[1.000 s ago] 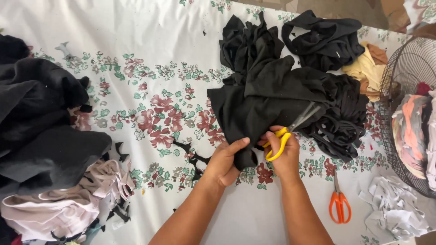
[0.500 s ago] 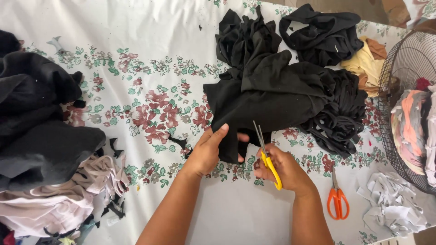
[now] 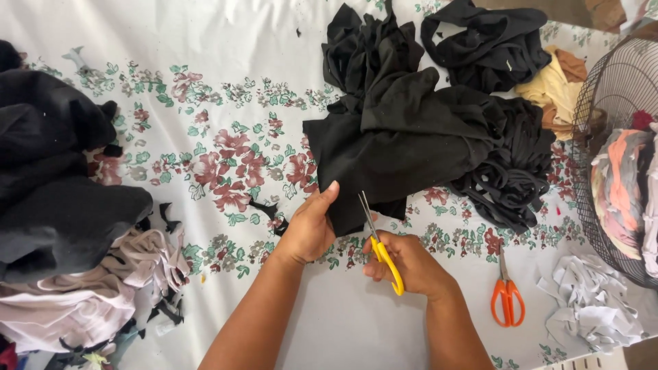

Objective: Cutting black fabric into thin strips using scissors.

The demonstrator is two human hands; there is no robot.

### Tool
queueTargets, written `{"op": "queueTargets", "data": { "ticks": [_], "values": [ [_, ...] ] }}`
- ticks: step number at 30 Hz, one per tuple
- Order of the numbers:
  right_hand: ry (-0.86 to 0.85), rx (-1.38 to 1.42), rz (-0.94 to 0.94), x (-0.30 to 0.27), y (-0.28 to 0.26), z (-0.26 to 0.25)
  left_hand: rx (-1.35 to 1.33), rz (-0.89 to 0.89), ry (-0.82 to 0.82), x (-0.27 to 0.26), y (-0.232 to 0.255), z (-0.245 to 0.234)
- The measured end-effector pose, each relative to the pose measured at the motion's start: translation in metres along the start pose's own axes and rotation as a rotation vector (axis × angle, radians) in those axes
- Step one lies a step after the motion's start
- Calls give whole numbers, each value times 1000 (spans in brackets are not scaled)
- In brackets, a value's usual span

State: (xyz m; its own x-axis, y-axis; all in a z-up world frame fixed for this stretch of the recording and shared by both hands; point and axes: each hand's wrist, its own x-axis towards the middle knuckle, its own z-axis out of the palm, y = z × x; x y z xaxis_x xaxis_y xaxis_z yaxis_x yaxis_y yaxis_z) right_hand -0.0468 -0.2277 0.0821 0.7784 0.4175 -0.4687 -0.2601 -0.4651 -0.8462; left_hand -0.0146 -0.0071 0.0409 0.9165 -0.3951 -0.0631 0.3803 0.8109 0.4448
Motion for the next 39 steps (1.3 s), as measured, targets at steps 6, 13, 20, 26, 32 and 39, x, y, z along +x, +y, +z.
{"op": "queueTargets", "data": {
  "ticks": [6,13,20,26,32,39],
  "values": [
    [110,-7,43,7,-1,12,-95,-132,-18,-1,-14,-12],
    [169,-52,21,10,4,23,-202,-190,3,-1,-5,-10],
    [238,-48,95,3,2,33,120,-226,71,-1,-8,-16],
    [265,-14,145,1,7,33,228,-274,118,0,-8,-14],
    [227,38,158,2,0,32,543,-143,62,-2,-7,-9],
    [260,2,203,0,-6,34,565,-177,53,-2,-5,-6]
  ]
}}
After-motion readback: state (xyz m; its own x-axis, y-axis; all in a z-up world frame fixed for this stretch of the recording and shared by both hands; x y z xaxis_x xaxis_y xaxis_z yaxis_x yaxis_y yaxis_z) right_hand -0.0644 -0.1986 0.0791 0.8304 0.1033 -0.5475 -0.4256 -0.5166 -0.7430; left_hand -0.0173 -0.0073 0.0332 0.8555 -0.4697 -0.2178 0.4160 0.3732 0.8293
